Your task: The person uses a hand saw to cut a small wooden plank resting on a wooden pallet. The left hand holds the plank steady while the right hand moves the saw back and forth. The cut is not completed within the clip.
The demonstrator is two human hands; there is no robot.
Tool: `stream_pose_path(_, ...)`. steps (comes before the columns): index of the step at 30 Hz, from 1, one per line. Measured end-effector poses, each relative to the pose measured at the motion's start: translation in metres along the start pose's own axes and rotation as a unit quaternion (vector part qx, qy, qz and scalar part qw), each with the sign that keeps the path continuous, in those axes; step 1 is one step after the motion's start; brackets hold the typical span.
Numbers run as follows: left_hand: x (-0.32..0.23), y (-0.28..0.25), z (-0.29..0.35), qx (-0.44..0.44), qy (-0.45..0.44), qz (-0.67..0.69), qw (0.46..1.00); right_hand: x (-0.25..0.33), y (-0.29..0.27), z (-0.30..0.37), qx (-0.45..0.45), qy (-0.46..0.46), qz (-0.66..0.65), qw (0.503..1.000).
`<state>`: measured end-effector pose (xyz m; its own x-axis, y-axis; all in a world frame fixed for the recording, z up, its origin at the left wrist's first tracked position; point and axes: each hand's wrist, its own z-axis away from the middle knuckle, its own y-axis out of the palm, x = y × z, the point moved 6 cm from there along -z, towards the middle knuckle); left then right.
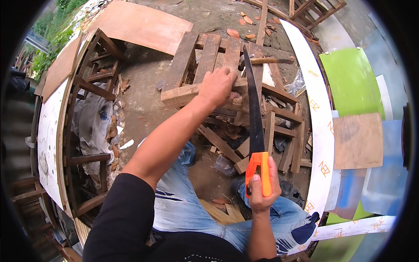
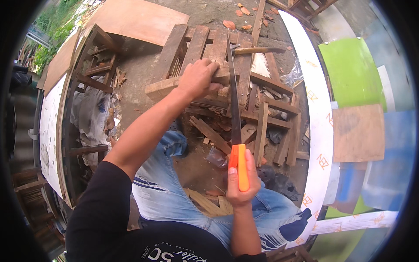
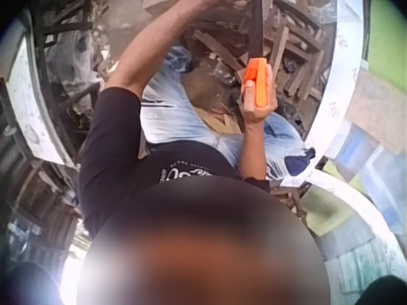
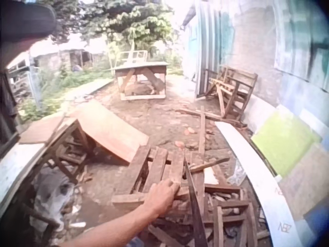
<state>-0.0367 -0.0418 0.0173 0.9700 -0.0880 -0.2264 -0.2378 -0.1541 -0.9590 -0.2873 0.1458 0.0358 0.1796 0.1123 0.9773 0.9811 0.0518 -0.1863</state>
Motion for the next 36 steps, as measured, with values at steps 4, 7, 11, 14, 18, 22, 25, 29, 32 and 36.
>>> stream_pose_path(4,0.004,0.01,-0.001,-0.016,-0.002,-0.014,1.0,0.023,-0.022,0.007,-0.011,0.028,-0.066,0.997)
stream_pose_path(7,0.01,0.02,-0.001,0.026,-0.005,-0.012,1.0,0.029,-0.029,0.007,-0.031,-0.005,0.043,0.999)
stream_pose_path(11,0.016,0.023,-0.004,0.082,-0.03,0.015,0.996,0.019,-0.022,0.005,-0.019,0.012,0.043,0.999)
stream_pose_path(14,0.021,0.023,-0.012,0.151,-0.001,-0.002,0.988,0.018,-0.018,0.004,-0.005,-0.001,0.057,0.998)
stream_pose_path(18,0.026,0.024,-0.018,0.199,-0.031,-0.007,0.979,0.022,-0.017,0.003,0.009,-0.034,0.062,0.997)
stream_pose_path(22,0.022,0.023,-0.016,0.176,-0.05,-0.005,0.983,0.021,-0.018,0.002,0.015,-0.052,0.08,0.995)
stream_pose_path(25,0.02,0.019,-0.015,0.171,-0.061,-0.024,0.983,0.021,-0.018,0.003,0.018,-0.075,0.088,0.993)
stream_pose_path(29,0.017,0.016,-0.016,0.187,-0.075,-0.045,0.978,0.021,-0.023,0.014,0.021,-0.077,0.095,0.992)
stream_pose_path(32,0.017,0.015,-0.017,0.201,-0.088,-0.053,0.974,0.022,-0.03,0.03,0.031,-0.042,0.093,0.994)
stream_pose_path(36,0.019,0.018,-0.019,0.195,-0.076,-0.045,0.977,0.029,-0.041,0.049,0.021,-0.017,0.1,0.995)
